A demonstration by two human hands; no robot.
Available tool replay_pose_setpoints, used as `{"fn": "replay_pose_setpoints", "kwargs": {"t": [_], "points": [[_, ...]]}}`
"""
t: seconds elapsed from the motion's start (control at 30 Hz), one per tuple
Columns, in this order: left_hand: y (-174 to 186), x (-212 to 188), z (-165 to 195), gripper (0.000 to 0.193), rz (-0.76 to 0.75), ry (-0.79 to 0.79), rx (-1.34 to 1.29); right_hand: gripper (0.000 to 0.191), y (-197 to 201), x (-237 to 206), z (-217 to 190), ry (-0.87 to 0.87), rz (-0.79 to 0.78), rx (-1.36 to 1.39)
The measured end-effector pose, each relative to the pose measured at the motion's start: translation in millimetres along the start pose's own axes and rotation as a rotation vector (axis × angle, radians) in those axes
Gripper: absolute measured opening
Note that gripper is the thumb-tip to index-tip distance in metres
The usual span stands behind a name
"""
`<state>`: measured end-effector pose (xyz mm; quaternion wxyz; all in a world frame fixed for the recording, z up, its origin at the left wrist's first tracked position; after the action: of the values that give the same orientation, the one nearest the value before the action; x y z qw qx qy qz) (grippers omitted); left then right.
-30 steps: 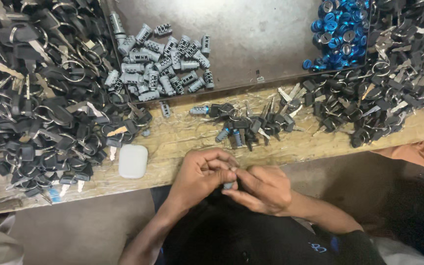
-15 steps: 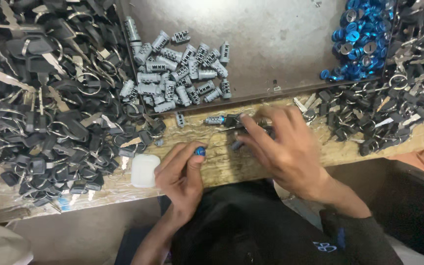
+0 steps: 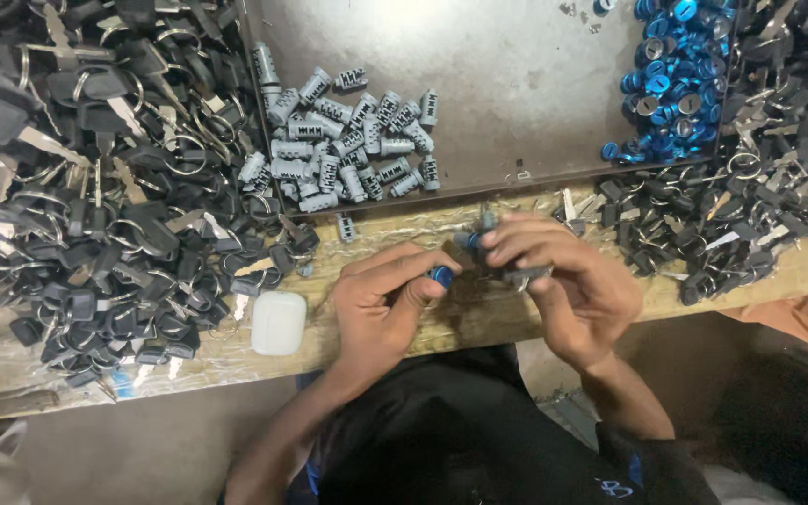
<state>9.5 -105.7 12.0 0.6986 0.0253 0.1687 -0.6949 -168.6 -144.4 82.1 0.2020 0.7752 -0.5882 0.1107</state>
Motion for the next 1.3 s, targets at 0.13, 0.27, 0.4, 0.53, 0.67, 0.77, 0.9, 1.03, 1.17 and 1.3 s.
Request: {"fn": "replay_pose_setpoints", "kwargs": {"t": [0.13,0.27,0.4,0.53,0.67,0.77,0.9,1.03,1.17,1.3], "points": [[0,2,10,0.016,-0.030,-0.093,-0.025,0.012,-8,2,8,-0.058,-0.211,-0.115],[6,1,16,0.017,0.044,-0.155,0.141,0.022,-22,14,-9,0.129,-0.460,-0.394],[4,0,33,0.027,-0.031,-0.299,0.384,0.044,-31,14,-29,0.312,-0.553,-0.564],[-7,-4,33,0.040,-0.238,-0.363,0.609,0.052,-39,8,-35,0.393,-0.576,-0.640],[-19,-6,19,0.034,-0.078,-0.377,0.532,0.043,-36,15,-21,0.289,-0.524,-0.475],[-25,-9,7,0.034,0.060,-0.353,0.542,0.041,-32,16,-14,0.264,-0.441,-0.493],[-24,-1,-1,0.029,0.085,-0.218,0.439,0.041,-33,14,-3,0.219,-0.394,-0.490],[-20,-2,16,0.035,0.166,-0.299,0.531,0.037,-24,27,3,0.212,-0.483,-0.399],[-14,-10,25,0.037,0.222,-0.324,0.619,0.029,37,71,29,0.022,-0.383,-0.701],[-1,-12,14,0.032,0.220,-0.140,0.573,0.025,75,103,75,0.022,-0.368,-1.096]]}}
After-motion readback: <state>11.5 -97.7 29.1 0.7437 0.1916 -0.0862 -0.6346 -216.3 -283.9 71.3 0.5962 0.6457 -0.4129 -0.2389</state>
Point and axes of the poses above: each hand's wrist, its own x-axis towards the middle knuckle, its own y-axis out of the back of the hand, z = x × y, the point moved 8 cm from there along x, towards the middle knuckle, and after that the axes turned 11 degrees about y, right-handed, at the moved point
